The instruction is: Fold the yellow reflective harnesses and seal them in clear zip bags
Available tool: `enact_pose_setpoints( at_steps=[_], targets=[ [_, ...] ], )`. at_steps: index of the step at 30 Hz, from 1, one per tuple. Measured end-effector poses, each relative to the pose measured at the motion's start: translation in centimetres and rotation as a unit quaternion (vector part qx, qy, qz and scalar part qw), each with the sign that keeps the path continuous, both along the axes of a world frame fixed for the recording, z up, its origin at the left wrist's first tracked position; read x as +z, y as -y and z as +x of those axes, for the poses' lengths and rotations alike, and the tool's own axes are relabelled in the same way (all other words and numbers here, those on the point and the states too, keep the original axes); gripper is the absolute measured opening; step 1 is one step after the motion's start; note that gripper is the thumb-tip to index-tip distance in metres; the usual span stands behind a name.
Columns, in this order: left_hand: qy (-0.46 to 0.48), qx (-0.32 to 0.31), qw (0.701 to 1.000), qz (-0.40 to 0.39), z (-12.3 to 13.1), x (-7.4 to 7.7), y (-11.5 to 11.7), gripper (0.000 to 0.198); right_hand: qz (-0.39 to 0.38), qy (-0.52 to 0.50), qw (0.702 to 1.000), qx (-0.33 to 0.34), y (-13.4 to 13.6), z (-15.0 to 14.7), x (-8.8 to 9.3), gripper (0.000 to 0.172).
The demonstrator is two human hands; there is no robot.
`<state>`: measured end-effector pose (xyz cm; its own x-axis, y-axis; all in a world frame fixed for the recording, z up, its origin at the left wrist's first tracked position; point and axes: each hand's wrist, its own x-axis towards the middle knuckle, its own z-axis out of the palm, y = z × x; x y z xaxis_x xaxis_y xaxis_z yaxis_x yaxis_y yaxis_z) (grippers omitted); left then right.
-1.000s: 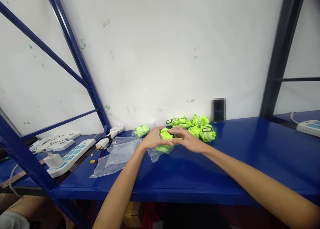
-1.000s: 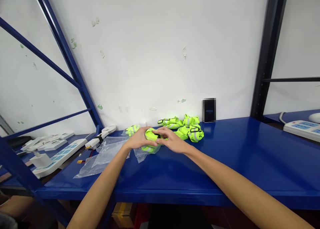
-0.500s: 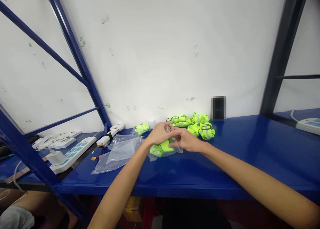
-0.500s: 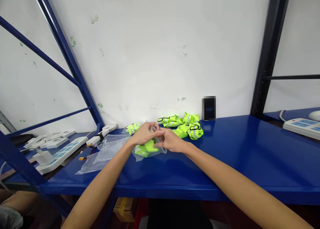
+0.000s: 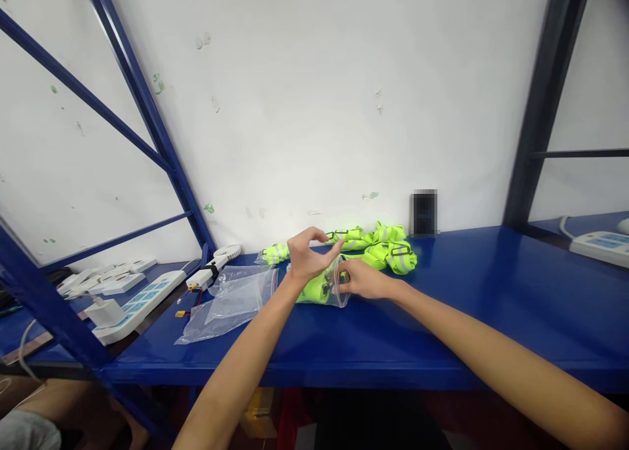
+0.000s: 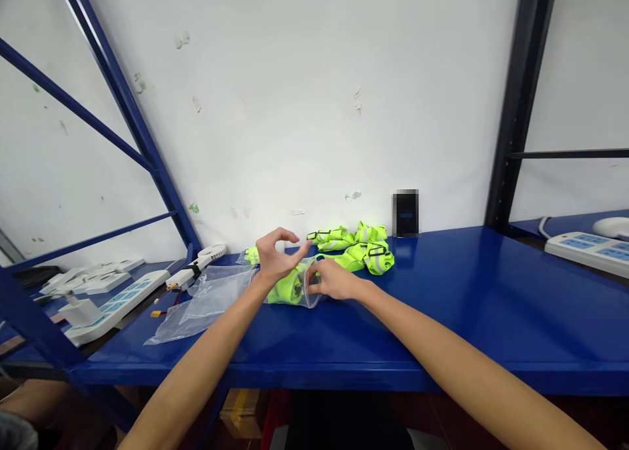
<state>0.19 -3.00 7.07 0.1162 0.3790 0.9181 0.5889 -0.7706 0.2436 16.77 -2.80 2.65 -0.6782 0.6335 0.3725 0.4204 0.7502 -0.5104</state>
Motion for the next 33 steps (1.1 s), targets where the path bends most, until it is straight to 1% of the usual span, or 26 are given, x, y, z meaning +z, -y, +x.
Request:
enact_pose_setpoints(
  at_steps=[2,4,5,7,10,11,13,14,15,16,18,20,22,24,26,28,29,31,33],
  targets=[
    [-0.112,0.023,0.993,0.021,-1.3,-0.3,-0.1,0.034,0.016,-0.004,1.000,-0.001,0.0,-0.2,-0.2,0.006],
    [-0.212,0.036,0.976,-0.016,-2.4,-0.6,-0.4,0.032,0.034,-0.011,0.999,0.008,-0.2,-0.4,-0.7,0.012],
    [-0.244,0.039,0.968,-0.050,-2.8,-0.7,-0.6,0.031,0.041,-0.011,0.999,0.019,-0.3,-0.5,-1.0,0.015],
    [-0.278,0.026,0.950,-0.137,-3.0,-0.8,-1.0,0.032,0.047,0.007,0.998,0.051,-0.5,-0.7,-1.6,0.019],
    [-0.312,-0.025,0.911,-0.267,-2.4,-0.8,-1.5,0.047,0.037,0.044,0.995,0.082,-0.4,-0.7,-2.2,0.021],
    [-0.328,-0.041,0.897,-0.294,-2.2,-0.9,-1.7,0.052,0.026,0.047,0.995,0.083,-0.3,-0.6,-2.2,0.021],
    [-0.361,-0.056,0.875,-0.317,-1.7,-1.0,-2.0,0.057,-0.009,0.037,0.996,0.080,-0.2,-0.5,-2.0,0.020],
    [-0.374,-0.046,0.869,-0.320,-1.6,-1.0,-2.1,0.059,-0.037,0.027,0.996,0.075,-0.2,-0.4,-1.8,0.019],
    [-0.383,-0.023,0.865,-0.324,-1.5,-1.1,-2.2,0.061,-0.071,0.008,0.995,0.063,-0.3,-0.3,-1.6,0.019],
    [-0.386,0.012,0.861,-0.330,-1.5,-1.3,-2.3,0.062,-0.110,-0.023,0.993,0.042,-0.4,-0.3,-1.4,0.018],
    [-0.377,0.101,0.857,-0.335,-1.5,-1.5,-2.4,0.062,-0.192,-0.108,0.975,-0.019,-0.8,-0.2,-1.1,0.018],
    [-0.367,0.169,0.853,-0.329,-1.5,-1.7,-2.4,0.058,-0.258,-0.188,0.945,-0.074,-1.2,-0.2,-1.1,0.022],
    [-0.361,0.205,0.854,-0.313,-1.5,-1.8,-2.3,0.053,-0.294,-0.240,0.921,-0.088,-1.5,-0.3,-1.3,0.033],
    [-0.353,0.220,0.858,-0.302,-1.5,-1.9,-2.1,0.049,-0.290,-0.270,0.915,-0.075,-1.6,-0.5,-1.5,0.039],
    [-0.341,0.211,0.868,-0.293,-1.5,-2.0,-1.9,0.045,-0.274,-0.291,0.915,-0.048,-1.7,-0.6,-1.8,0.038],
    [-0.334,0.160,0.886,-0.280,-1.6,-2.0,-1.8,0.040,-0.282,-0.318,0.905,-0.036,-1.7,-0.7,-1.9,0.034],
    [-0.328,0.126,0.897,-0.269,-1.6,-2.1,-1.8,0.038,-0.297,-0.338,0.892,-0.039,-1.8,-0.7,-2.0,0.033],
    [-0.308,0.064,0.916,-0.249,-1.6,-2.4,-1.7,0.038,-0.333,-0.383,0.859,-0.066,-1.9,-0.7,-2.0,0.029],
    [-0.291,0.034,0.925,-0.241,-1.5,-2.6,-1.7,0.040,-0.361,-0.415,0.829,-0.100,-2.1,-0.7,-1.9,0.026]
  ],
)
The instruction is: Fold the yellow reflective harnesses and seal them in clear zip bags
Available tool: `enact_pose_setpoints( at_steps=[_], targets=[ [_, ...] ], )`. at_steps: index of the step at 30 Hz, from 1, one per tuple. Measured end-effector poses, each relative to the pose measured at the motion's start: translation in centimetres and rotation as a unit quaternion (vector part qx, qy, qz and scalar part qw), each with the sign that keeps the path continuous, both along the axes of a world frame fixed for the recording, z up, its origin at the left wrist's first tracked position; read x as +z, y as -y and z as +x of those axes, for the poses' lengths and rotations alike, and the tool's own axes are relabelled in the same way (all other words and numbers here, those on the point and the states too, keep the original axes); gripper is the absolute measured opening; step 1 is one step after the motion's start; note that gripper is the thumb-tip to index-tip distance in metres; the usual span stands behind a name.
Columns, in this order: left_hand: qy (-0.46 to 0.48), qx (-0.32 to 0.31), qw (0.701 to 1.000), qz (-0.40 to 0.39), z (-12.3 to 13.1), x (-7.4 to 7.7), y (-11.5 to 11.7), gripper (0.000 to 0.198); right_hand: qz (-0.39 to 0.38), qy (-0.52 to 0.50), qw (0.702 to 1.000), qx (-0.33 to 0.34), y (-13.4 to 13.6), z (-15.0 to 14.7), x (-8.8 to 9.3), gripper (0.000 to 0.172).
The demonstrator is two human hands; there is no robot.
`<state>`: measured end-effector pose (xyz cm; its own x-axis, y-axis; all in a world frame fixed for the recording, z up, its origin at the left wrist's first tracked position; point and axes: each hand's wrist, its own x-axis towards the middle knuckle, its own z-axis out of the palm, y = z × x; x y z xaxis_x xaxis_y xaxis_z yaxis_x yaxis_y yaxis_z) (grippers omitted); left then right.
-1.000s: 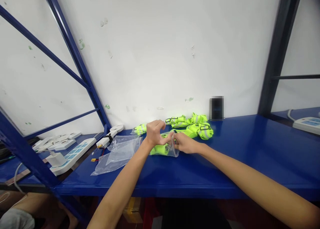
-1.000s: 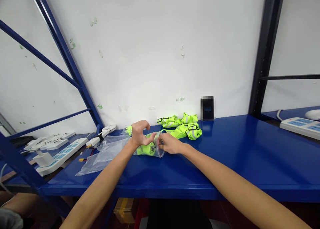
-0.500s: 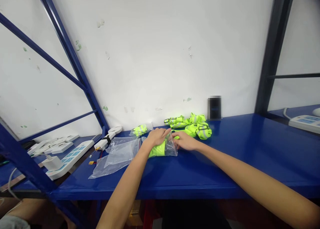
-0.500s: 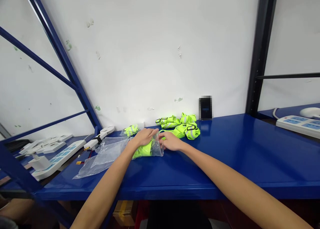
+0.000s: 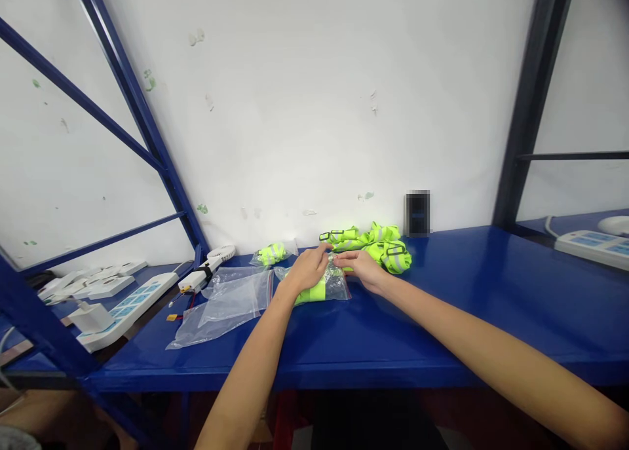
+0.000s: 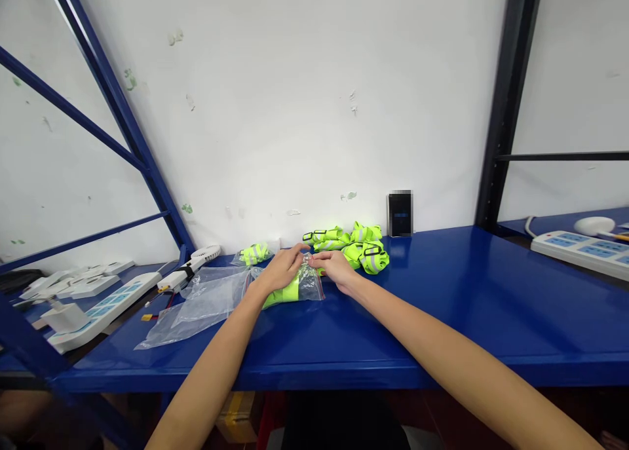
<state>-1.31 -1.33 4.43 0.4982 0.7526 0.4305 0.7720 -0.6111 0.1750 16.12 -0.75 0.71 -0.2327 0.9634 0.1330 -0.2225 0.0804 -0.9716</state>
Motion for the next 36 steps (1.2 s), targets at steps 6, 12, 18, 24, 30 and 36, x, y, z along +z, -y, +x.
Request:
enact_pose_setpoints(
  at_steps=[6,12,18,24,30,36],
  targets=[
    [0.007,0.025,1.000,0.002,0.5,0.6,0.1,0.044,-0.017,-0.030,0.999,-0.022,0.3,-0.2,0.3,0.039],
    [0.028,0.036,0.999,-0.022,0.6,1.8,-1.3,0.029,0.102,0.061,0.991,-0.067,0.7,-0.3,0.2,0.067],
    [0.092,-0.005,0.996,-0.017,0.3,0.6,-1.6,0.026,0.104,0.139,0.985,0.000,0.3,0.2,-0.2,0.035],
    [0.108,0.002,0.994,0.008,0.2,0.0,-1.6,0.025,0.072,0.126,0.989,0.018,0.4,0.6,-0.6,0.033],
    [0.101,0.010,0.995,0.016,0.2,-0.3,-1.6,0.023,0.046,0.102,0.994,0.014,0.3,0.5,-1.4,0.027],
    [0.078,0.010,0.997,0.017,0.3,-0.6,-1.6,0.023,0.023,0.090,0.996,0.005,0.5,0.0,-1.4,0.025]
  ],
)
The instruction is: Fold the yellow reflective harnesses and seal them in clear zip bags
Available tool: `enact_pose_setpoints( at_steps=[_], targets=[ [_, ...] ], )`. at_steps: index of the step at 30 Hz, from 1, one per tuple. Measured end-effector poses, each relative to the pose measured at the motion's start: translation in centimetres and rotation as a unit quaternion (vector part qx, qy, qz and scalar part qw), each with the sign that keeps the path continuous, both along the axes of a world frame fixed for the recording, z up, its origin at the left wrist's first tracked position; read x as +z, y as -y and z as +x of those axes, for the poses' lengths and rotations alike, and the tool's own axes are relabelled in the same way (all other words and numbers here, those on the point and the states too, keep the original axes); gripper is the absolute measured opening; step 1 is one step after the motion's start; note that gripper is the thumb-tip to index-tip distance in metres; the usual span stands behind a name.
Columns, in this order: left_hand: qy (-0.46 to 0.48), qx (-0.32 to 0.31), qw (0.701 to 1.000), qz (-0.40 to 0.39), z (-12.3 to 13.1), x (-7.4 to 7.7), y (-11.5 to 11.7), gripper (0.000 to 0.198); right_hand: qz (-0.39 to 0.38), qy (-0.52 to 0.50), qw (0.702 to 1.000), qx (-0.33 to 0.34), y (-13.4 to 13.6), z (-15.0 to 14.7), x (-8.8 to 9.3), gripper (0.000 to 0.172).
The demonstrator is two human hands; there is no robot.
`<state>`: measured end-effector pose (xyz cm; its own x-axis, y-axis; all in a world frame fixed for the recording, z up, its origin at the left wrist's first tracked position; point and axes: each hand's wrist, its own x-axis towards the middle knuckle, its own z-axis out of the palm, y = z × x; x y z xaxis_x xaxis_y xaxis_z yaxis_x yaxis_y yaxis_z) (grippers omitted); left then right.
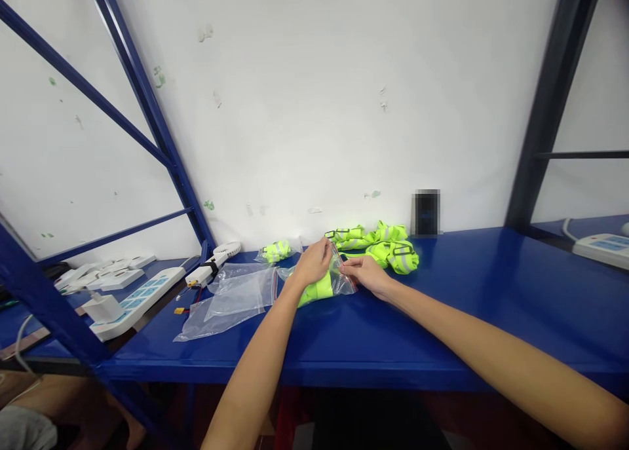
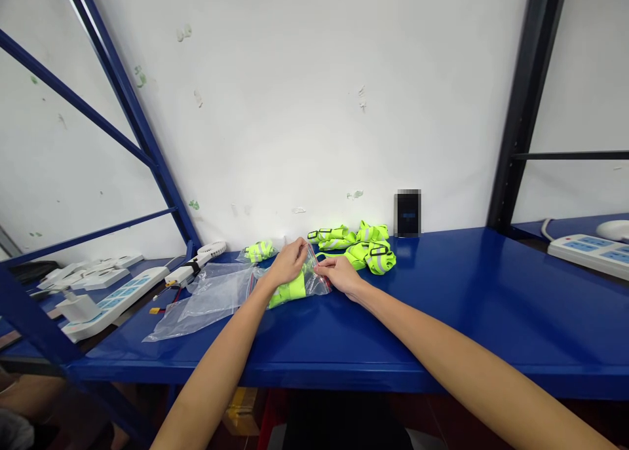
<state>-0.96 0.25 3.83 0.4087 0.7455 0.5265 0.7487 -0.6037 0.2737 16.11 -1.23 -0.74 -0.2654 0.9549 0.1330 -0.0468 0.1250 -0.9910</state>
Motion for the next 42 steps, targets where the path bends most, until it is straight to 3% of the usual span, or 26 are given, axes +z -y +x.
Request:
enact_pose_setpoints(
  at_steps=[9,15,22,34,42],
  targets=[
    [0.025,-0.034,0.999,-0.029,0.13,-0.10,0.14,0.022,0.007,-0.026,0.999,0.020,-0.21,-0.03,-0.10,0.025],
    [0.066,-0.061,0.992,-0.090,0.00,0.25,0.01,0.022,0.025,-0.011,1.000,-0.014,-0.29,-0.18,-0.35,0.027],
    [0.099,-0.118,0.982,-0.107,-0.29,0.11,-0.32,0.021,0.005,-0.029,0.999,0.019,-0.10,0.11,-0.12,0.030],
    [0.074,-0.073,0.989,-0.107,-0.43,0.22,-0.29,0.030,0.005,-0.025,1.000,-0.001,-0.16,-0.07,-0.26,0.025],
    [0.089,-0.088,0.985,-0.115,-0.48,-0.09,-0.81,0.028,0.018,-0.025,0.999,-0.019,-0.07,-0.10,-0.05,0.024]
  ],
)
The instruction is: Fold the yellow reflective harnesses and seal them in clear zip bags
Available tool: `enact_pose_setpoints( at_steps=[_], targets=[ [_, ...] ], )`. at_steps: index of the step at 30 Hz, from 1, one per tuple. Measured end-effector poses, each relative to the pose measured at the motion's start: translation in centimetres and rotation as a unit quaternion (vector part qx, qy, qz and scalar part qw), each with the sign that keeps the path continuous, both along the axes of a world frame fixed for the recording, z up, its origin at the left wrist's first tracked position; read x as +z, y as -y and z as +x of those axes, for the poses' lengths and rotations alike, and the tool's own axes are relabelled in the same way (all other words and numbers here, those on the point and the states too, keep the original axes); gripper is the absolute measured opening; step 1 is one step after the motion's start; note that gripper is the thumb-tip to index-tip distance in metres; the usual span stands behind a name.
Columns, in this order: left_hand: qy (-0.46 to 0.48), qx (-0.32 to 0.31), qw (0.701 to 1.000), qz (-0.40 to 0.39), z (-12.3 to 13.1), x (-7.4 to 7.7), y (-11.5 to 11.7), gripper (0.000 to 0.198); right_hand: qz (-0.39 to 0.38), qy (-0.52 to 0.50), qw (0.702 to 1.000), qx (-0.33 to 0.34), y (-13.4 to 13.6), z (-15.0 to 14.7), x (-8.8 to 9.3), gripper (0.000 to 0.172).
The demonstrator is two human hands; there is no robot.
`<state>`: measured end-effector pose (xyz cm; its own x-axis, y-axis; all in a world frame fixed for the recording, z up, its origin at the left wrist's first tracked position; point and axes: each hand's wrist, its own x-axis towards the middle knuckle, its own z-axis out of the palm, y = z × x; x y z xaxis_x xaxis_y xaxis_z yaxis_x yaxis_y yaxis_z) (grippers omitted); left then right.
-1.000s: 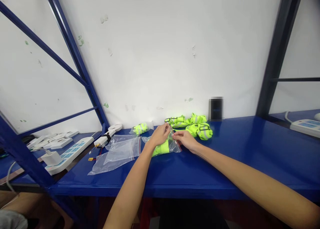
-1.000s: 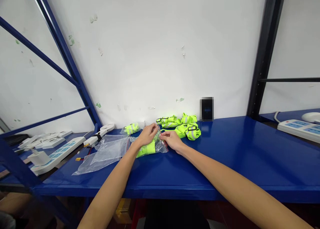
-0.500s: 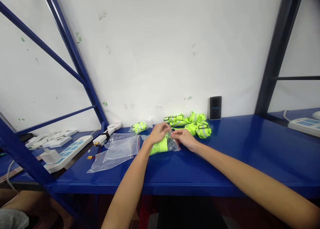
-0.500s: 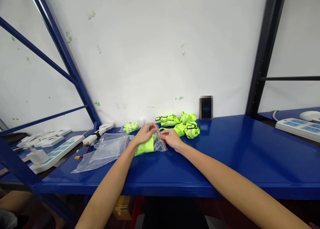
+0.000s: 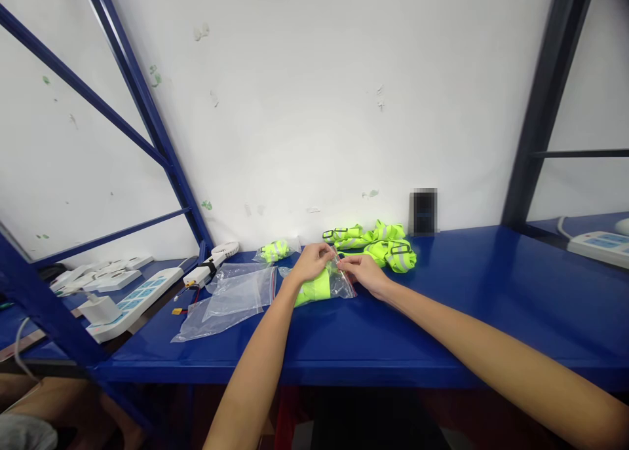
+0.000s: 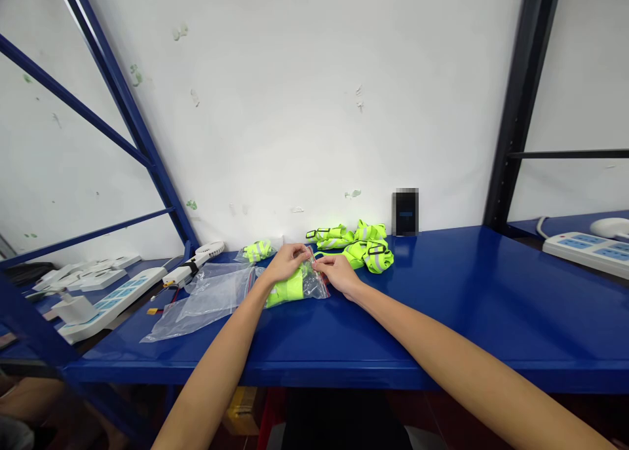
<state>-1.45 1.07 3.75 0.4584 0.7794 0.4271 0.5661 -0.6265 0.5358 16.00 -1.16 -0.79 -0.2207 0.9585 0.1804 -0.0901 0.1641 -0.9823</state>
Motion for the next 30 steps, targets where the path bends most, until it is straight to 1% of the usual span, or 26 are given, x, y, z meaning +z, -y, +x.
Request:
enact_pose_setpoints(
  at_steps=[10,13,17,20,27,30],
  targets=[
    [-0.023,0.009,1.000,0.011,-0.04,-0.20,-0.11,0.029,0.011,0.025,0.999,-0.022,-0.60,-0.06,-0.55,0.024],
    [-0.024,0.008,1.000,0.011,-0.08,-0.29,-0.25,0.029,0.023,0.029,0.999,-0.017,-0.65,-0.04,-0.63,0.025],
    [-0.022,0.010,1.000,0.010,-0.07,-0.23,-0.22,0.029,0.024,0.031,0.999,-0.008,-0.35,0.05,-0.46,0.028],
    [-0.023,0.008,1.000,0.013,-0.10,-0.20,-0.12,0.028,0.022,0.038,0.999,-0.014,-0.04,0.06,-0.22,0.029],
    [-0.030,0.004,0.999,0.015,-0.17,-0.38,-0.16,0.029,0.059,0.052,0.997,-0.018,0.23,-0.17,0.03,0.028],
    [-0.033,0.004,0.999,0.016,-0.13,-0.35,-0.18,0.030,0.068,0.067,0.995,-0.032,0.11,-0.28,-0.09,0.025]
  ],
)
